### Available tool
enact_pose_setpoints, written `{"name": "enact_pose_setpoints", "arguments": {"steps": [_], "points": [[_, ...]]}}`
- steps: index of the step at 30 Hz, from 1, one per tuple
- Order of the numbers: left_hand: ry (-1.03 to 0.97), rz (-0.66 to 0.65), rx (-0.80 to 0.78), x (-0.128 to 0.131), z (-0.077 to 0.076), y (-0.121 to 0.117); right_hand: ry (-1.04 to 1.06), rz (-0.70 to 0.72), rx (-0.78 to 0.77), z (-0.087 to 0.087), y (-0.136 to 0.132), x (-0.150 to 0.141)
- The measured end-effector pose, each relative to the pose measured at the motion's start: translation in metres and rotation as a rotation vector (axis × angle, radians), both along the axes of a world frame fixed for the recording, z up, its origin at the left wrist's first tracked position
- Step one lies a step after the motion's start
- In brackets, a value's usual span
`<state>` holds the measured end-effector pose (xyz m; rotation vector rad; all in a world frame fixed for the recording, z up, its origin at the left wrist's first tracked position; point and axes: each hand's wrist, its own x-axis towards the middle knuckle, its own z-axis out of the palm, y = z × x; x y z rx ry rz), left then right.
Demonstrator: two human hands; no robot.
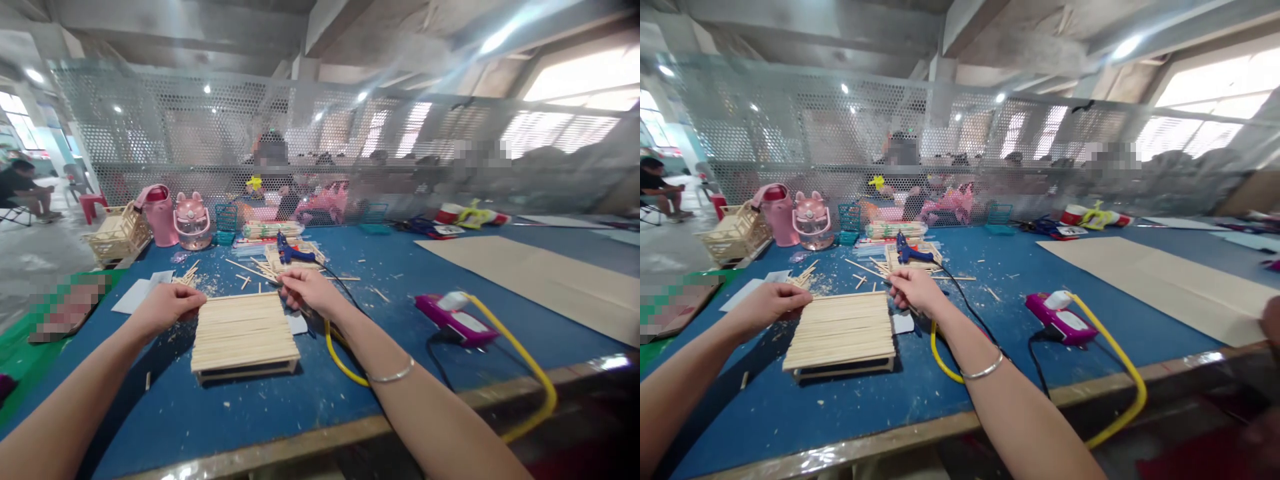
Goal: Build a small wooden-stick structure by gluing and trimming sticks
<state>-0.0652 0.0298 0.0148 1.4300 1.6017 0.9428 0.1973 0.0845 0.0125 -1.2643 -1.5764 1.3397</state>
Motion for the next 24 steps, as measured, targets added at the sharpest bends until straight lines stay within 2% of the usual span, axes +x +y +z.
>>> {"name": "enact_pose_setpoints", "arguments": {"steps": [3, 6, 9, 13, 15, 20, 24], "points": [[0.029, 0.005, 0.003, -0.002, -0.004, 0.002, -0.201, 0.077, 0.191, 0.000, -0.002, -0.001], [0.040, 0.015, 0.012, -0.004, -0.007, 0.003, -0.281, 0.076, 0.270, -0.004, -0.004, -0.005], [-0.059, -0.022, -0.027, -0.006, -0.007, 0.005, -0.245, 0.062, 0.250, -0.007, -0.003, -0.008], [-0.299, -0.052, -0.180, -0.010, -0.007, 0.008, -0.249, 0.083, 0.239, -0.009, -0.001, -0.008], [-0.354, -0.051, -0.216, -0.013, -0.009, 0.010, -0.266, 0.097, 0.250, -0.009, 0.000, -0.008], [-0.322, -0.139, -0.178, -0.014, -0.014, 0.012, -0.247, 0.090, 0.236, -0.009, 0.001, -0.008], [-0.192, -0.110, -0.123, -0.011, -0.010, 0.008, -0.233, 0.065, 0.191, -0.007, -0.001, -0.010]]}}
